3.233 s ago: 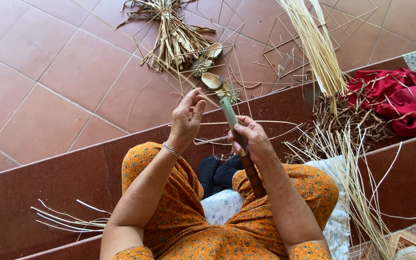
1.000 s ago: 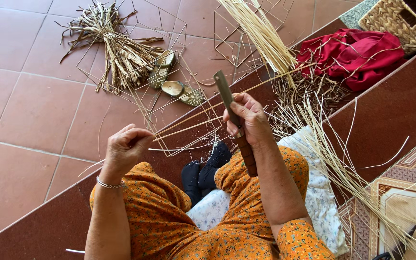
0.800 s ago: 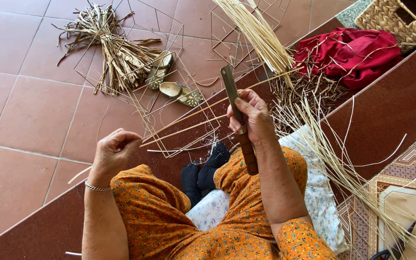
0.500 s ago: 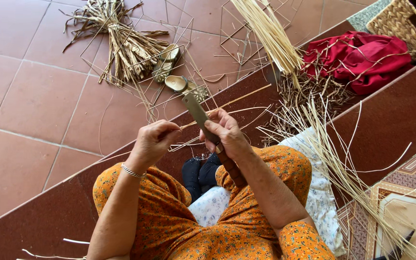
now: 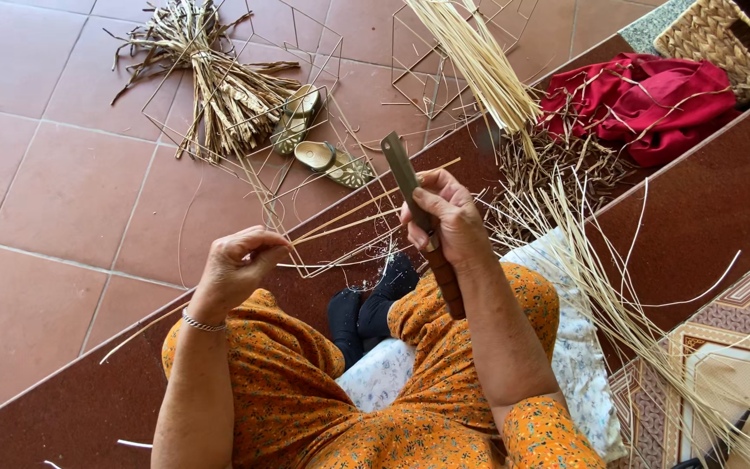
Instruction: The person sits on a tiled floor and uses a knife to split long bamboo strips into thinner strands. The person holds the bamboo with one hand and shaves off thin layers with the other, producing fine strips that fall onto the floor.
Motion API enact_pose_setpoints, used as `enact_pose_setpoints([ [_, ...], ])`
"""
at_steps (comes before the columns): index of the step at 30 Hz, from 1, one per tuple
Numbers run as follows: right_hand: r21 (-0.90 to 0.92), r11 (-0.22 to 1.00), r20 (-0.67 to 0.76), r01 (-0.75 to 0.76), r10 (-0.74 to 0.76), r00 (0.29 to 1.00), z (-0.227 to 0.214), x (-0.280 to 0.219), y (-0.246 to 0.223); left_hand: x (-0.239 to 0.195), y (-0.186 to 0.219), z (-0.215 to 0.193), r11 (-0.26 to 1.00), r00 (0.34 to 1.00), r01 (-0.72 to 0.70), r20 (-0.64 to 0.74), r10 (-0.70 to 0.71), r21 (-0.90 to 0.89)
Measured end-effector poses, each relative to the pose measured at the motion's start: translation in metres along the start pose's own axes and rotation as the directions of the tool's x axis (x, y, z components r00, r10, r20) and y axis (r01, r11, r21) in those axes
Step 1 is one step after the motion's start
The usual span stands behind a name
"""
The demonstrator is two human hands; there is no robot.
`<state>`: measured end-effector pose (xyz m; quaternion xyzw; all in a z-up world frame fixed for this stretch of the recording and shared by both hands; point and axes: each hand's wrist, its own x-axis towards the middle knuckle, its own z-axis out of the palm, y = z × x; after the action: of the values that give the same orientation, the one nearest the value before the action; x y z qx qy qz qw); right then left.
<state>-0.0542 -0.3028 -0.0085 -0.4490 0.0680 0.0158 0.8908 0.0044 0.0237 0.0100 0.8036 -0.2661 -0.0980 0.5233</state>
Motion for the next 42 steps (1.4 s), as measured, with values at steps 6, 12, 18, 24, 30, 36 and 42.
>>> enact_pose_setpoints([
  [6,0.062,0.996,0.017,0.065,-0.067,0.998,-0.015,0.002,-0.009,-0.004,-0.006,-0.009,1.0,0.999,0.031,0.013,-0.03,-0.007],
  [12,0.123,0.984,-0.009,0.126,-0.126,0.992,-0.031,0.008,-0.01,-0.009,-0.02,-0.018,1.0,1.0,0.019,0.0,-0.019,0.007],
  [18,0.216,0.951,-0.17,0.22,-0.185,0.968,-0.045,0.011,-0.024,-0.011,-0.035,-0.033,0.973,0.944,0.189,-0.249,-0.217,-0.13],
  [24,0.228,0.974,-0.375,-0.007,0.094,0.922,-0.02,0.031,0.04,0.007,-0.015,-0.012,0.939,0.945,0.051,-0.32,0.065,0.341],
  [30,0.234,0.97,-0.276,-0.07,0.136,0.951,-0.011,0.045,0.104,0.057,0.036,0.056,0.795,0.908,-0.333,-0.055,0.416,0.508],
  [36,0.288,0.945,-0.272,0.155,-0.074,0.959,-0.017,0.052,0.147,0.118,0.076,0.199,0.696,0.768,-0.639,0.31,0.56,0.328],
  [42,0.231,0.973,-0.294,0.01,0.06,0.954,-0.01,0.027,0.132,0.113,0.131,0.367,0.79,0.624,-0.6,0.692,0.362,0.128],
])
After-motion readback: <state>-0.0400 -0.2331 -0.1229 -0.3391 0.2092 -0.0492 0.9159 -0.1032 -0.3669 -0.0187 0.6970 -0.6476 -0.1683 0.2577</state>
